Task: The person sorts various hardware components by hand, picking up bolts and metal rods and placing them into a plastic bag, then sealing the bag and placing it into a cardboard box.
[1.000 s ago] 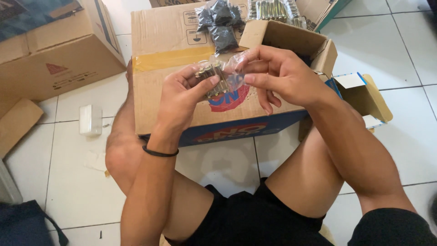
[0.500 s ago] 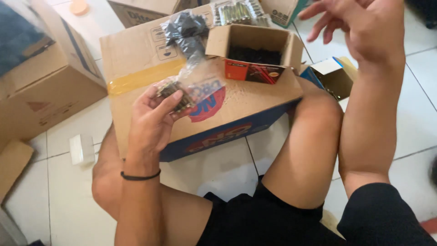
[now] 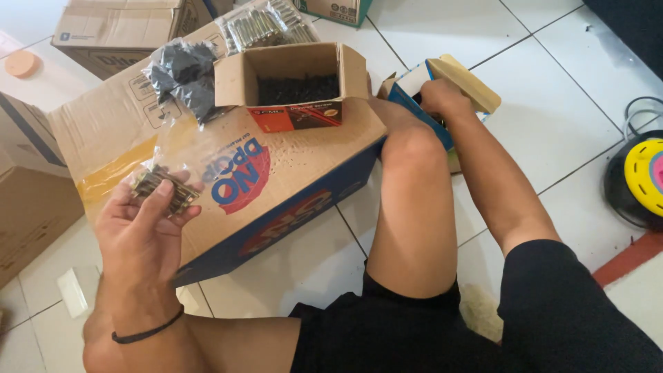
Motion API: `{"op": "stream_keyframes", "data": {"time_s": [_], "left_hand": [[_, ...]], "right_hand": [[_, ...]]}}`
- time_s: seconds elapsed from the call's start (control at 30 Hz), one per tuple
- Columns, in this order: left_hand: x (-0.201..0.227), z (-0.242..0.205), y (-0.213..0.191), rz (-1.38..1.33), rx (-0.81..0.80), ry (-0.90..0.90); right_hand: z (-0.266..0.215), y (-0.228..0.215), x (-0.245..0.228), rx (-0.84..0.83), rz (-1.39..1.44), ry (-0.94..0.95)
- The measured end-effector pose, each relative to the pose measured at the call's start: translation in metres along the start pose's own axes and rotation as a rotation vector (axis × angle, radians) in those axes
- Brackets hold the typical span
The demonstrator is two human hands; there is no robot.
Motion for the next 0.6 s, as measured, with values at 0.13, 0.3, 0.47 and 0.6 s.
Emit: {"op": "stream_keyframes", "data": {"time_s": [0.13,0.3,0.47,0.6], "left_hand": [[-0.003,0.001,0.001,0.017,0.004,-0.020],[-0.002,-0.001,0.005,0.006,-0.012,-0.012],[-0.001,-0.001,0.002,0.011,-0.007,-0.005],[0.002,-0.002,0.000,0.012,-0.007,0.008]], "right_hand": [[0.033,0.035,0.015,0.071,0.000,-0.057],[-0.010,0.016,-0.015,0.217,0.200,-0.378],[-0.013,0.014,-0.007,0.217,0.249,-0.346],[-0.007,0.017,0.002,0.087,0.161,-0.195]]}}
Point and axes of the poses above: each hand's wrist, its own z-axis towards the middle knuckle, its own y-axis out of the palm, x = y × z, the point moved 10 cm from there along z, towards the middle knuckle, and after that the axes turned 15 degrees about -x, right-handed, at the moved point
